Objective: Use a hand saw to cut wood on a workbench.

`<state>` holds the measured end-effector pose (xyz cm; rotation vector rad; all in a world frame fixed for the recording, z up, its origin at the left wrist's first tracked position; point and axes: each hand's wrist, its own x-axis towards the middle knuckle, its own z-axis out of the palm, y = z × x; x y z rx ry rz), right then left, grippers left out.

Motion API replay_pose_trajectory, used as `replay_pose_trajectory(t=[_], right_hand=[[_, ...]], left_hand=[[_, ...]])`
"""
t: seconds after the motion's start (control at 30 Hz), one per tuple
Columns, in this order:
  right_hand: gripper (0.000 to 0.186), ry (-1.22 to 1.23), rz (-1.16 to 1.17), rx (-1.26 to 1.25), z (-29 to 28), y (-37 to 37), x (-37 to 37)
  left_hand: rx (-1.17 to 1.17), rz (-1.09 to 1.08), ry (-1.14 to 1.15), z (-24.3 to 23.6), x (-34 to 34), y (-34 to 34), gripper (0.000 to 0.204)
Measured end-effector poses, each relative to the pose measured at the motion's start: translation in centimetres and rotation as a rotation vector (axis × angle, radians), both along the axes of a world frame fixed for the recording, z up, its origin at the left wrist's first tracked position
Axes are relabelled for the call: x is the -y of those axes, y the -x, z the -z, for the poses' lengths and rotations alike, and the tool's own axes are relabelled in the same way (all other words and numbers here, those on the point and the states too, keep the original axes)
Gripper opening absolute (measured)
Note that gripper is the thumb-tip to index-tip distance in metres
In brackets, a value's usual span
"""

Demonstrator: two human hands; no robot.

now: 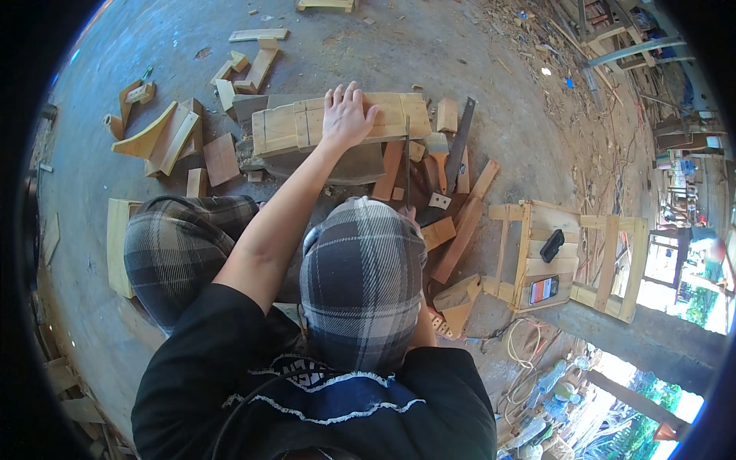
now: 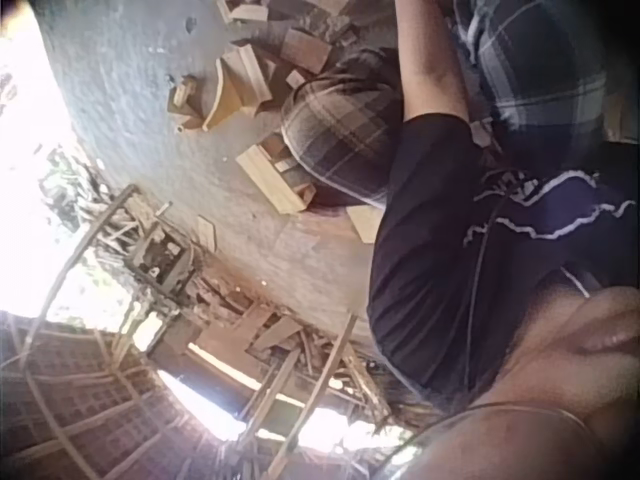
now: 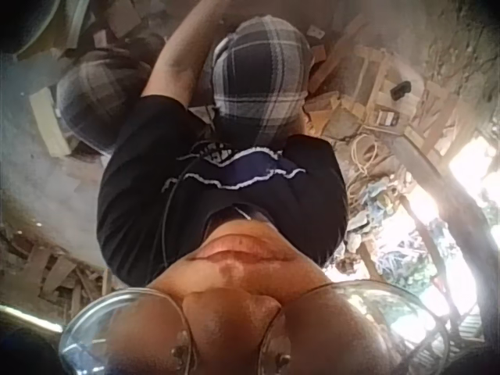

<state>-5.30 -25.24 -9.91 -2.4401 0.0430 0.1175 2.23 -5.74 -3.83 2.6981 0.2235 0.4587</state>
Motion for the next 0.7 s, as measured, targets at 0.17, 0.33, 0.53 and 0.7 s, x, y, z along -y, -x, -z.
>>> replay_pose_trajectory(t=[0.17, 0.33, 0.53, 0.7], right_hand=[[0.021, 0.022, -0.010, -0.005, -0.8, 0.4, -0.6], [0.021, 0.048, -0.021, -0.024, -1.3, 1.0, 0.5], [0.021, 0.042, -0.015, -0.008, -3.0, 0.7, -0.2], [0.021, 0.047, -0.020, 0.015, -4.4, -0.2, -0.8]], left_hand=[[0.027, 0.011, 0.006, 0.5, -0.5, 0.0, 0.059], [0.030, 0.003, 0.006, 0.4, -0.4, -0.6, 0.057], [0.020, -0.003, 0.003, 0.5, -0.4, -0.5, 0.056], [0.018, -0.001, 0.031, 0.6, -0.1, -0.2, 0.056]])
